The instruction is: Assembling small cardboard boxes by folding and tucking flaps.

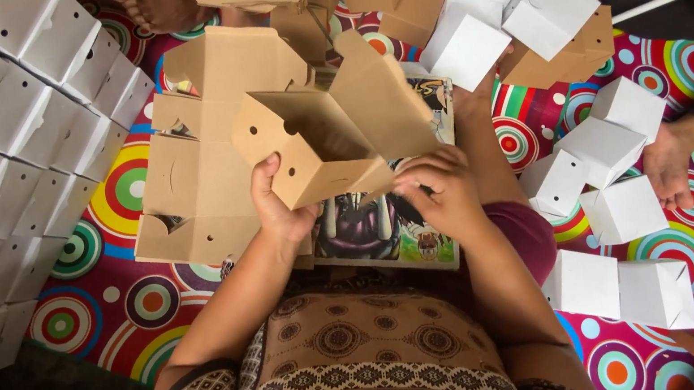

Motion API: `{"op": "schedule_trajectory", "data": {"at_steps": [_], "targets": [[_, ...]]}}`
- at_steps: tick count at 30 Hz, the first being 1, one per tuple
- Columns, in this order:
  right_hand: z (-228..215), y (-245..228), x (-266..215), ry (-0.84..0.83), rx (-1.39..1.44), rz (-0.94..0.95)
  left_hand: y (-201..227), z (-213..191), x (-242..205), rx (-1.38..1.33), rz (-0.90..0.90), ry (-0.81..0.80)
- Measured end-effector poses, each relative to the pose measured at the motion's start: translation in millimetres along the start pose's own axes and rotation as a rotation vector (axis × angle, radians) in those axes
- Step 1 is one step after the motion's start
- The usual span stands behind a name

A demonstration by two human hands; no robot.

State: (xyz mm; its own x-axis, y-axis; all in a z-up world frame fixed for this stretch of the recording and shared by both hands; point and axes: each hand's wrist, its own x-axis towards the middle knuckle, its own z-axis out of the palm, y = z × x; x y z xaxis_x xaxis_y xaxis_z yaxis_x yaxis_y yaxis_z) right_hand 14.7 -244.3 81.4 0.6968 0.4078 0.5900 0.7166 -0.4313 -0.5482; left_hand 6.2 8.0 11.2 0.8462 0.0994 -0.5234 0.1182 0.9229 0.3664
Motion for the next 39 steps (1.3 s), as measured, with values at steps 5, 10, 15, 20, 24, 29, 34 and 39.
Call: {"op": "schedule_trajectory", "data": {"at_steps": [5, 10, 15, 20, 24, 29, 34, 39], "targets": [[17, -2, -3, -0.128, 0.014, 0.053, -19, 18, -14, 0.079, 0.026, -0.072], [40, 7, -11, -0.036, 0.046, 0.022, -46, -4, -19, 0.156, 0.033, -0.216], [-2, -2, 5, -0.057, 0.152, -0.141, -17, 18, -30, 0.2, 0.319, -0.316], [-18, -20, 23, -0.056, 0.21, -0.038, -21, 16, -16, 0.501, 0.79, -0.605], [-9, -45, 43, 0.032, 0.313, 0.081, -40, 26, -14, 1.05, 1.25, -0.554], [-21, -21, 56, -0.116, 0.136, -0.036, -18, 28, -28, 1.243, 1.444, -0.579], [-28, -7, 33, -0.487, -0.145, -0.124, 4, 48, -36, 1.545, 1.267, -0.888], [-51, 21, -7, -0.407, -0.108, 0.056, -17, 11, 9, 2.005, 1.027, -0.829]]}}
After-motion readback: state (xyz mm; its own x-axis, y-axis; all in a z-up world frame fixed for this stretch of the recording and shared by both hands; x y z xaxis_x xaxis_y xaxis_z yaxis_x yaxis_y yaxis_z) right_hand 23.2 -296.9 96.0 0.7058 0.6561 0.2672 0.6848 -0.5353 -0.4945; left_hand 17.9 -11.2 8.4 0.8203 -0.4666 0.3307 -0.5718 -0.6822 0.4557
